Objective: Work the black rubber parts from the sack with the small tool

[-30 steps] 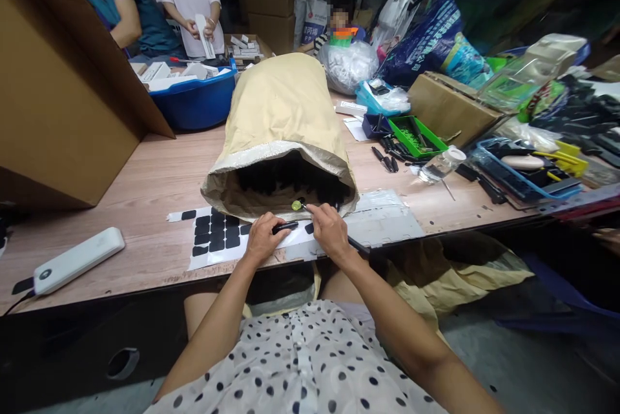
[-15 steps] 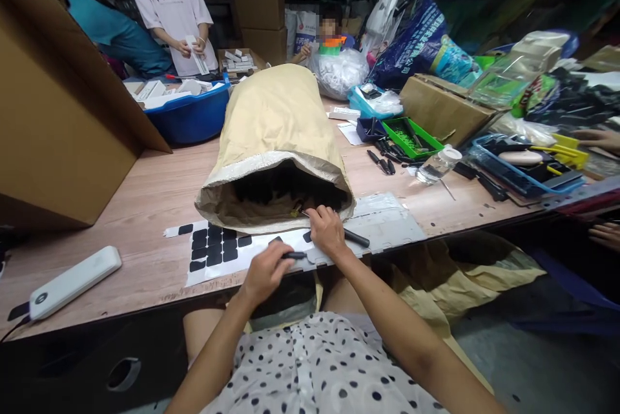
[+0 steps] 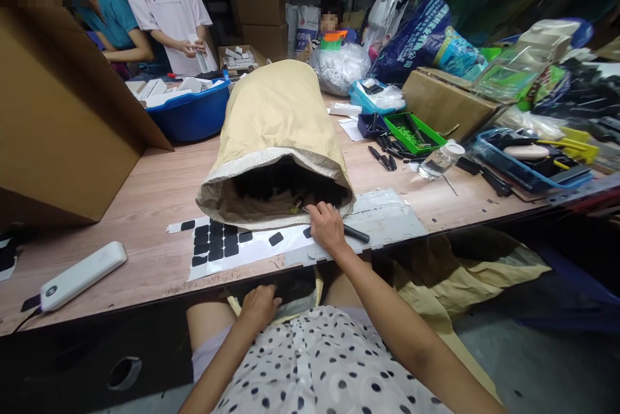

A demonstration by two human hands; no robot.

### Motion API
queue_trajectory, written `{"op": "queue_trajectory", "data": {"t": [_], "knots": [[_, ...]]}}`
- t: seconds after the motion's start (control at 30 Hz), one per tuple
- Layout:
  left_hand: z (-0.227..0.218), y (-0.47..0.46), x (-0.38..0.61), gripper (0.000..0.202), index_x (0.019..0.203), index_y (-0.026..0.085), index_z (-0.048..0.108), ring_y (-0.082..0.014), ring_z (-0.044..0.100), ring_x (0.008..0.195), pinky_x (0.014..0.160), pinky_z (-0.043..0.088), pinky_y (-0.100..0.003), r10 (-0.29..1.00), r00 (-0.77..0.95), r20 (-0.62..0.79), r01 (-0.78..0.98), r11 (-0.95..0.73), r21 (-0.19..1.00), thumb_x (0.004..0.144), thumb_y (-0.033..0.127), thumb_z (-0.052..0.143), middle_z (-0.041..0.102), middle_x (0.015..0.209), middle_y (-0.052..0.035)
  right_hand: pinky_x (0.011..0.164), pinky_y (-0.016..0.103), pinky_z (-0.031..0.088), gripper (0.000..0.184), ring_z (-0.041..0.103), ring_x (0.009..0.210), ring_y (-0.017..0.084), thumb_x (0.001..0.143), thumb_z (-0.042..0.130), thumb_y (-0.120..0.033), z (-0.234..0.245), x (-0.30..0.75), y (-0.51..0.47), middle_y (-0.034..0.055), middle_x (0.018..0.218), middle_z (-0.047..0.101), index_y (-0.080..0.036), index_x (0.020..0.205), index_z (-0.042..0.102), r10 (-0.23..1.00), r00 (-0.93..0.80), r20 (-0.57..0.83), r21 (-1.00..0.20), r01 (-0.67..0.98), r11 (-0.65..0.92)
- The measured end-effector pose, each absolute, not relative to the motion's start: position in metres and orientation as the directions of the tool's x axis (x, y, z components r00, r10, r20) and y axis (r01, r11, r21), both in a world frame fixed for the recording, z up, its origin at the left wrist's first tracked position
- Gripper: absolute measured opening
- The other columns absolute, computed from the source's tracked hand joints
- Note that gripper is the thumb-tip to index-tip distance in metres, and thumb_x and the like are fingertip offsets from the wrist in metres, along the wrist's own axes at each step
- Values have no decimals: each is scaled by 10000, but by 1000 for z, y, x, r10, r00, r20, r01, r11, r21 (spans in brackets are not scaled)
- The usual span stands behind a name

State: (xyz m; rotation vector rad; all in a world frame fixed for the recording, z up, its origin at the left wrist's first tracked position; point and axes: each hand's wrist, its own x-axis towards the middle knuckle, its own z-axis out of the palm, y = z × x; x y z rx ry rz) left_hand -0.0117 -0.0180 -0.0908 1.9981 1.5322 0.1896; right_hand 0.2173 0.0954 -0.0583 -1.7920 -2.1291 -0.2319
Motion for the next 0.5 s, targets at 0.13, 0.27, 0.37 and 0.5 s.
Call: {"op": "queue_trajectory", "data": {"t": [0.13, 0.27, 0.37, 0.5], "knots": [[-41, -6, 4, 126, 828, 242, 716, -210, 648, 611, 547, 447, -297, 806, 487, -335, 672, -100, 734, 801, 306, 611, 703, 679, -10, 719, 327, 282, 299, 429, 860, 227, 940, 472, -151, -60, 217, 95, 80, 895, 559, -231, 1128, 690, 917, -137, 375, -94, 978, 185], [-3, 46, 24, 247, 831, 221, 699, -173, 621, 617, 593, 467, -276, 919, 341, -196, 565, -34, 824, 843, 436, 577, 678, 677, 9, 728, 330, 288, 299, 428, 863, 230, 926, 478, -140, -61, 217, 95, 76, 883, 554, -234, 1114, 690, 913, -140, 382, -85, 979, 186], [2, 103, 31, 285, 869, 202, 679, -233, 667, 753, 697, 496, -335, 999, -33, -5, 665, 26, 746, 872, 449, 537, 701, 776, -54, 735, 329, 292, 295, 427, 866, 232, 915, 490, -141, -61, 217, 95, 77, 885, 555, -232, 1112, 690, 912, -148, 382, -82, 978, 193], [-10, 166, 30, 387, 1019, 157, 663, -392, 666, 993, 753, 496, -452, 959, -284, 21, 741, 205, 639, 852, 493, 570, 697, 974, -190, 728, 328, 292, 294, 431, 865, 232, 910, 498, -143, -60, 217, 96, 79, 894, 563, -230, 1115, 691, 912, -159, 379, -81, 976, 203]]}}
